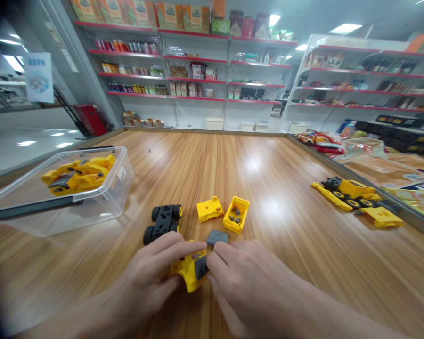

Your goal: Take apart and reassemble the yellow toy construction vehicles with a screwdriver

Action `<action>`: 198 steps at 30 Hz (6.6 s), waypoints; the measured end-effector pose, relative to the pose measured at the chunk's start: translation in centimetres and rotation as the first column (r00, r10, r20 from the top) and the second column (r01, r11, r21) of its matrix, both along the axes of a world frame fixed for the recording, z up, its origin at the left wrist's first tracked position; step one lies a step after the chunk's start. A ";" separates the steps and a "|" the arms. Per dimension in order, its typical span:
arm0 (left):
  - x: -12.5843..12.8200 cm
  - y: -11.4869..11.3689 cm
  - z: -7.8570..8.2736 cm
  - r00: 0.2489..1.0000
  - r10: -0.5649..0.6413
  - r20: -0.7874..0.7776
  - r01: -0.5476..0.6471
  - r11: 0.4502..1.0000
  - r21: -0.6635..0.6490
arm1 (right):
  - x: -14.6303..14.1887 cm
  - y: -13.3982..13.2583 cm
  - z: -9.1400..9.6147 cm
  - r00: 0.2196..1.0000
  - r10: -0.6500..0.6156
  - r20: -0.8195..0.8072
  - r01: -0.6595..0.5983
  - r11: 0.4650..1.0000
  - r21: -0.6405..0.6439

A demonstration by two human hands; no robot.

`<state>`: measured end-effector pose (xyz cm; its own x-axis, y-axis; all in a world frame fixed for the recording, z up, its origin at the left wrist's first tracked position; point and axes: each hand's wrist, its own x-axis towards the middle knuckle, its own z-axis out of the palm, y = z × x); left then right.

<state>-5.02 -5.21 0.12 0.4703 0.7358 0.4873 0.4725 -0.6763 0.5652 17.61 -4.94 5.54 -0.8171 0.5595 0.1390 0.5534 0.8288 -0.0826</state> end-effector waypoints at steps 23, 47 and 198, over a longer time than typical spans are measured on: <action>-0.5 0.3 1.3 0.999 -0.034 0.000 0.034 0.985 0.168 | -0.7 0.0 -0.1 0.999 -0.033 -0.039 0.030 0.997 -0.074; -0.5 0.5 1.5 0.984 -0.092 -0.155 0.135 0.944 0.301 | -1.3 0.3 -0.4 0.912 -0.365 -0.188 0.117 0.671 -0.732; 0.7 -0.6 1.6 0.877 0.119 0.465 0.205 0.783 -0.587 | 4.8 7.7 -3.3 0.863 -0.376 -0.337 0.397 0.918 -0.009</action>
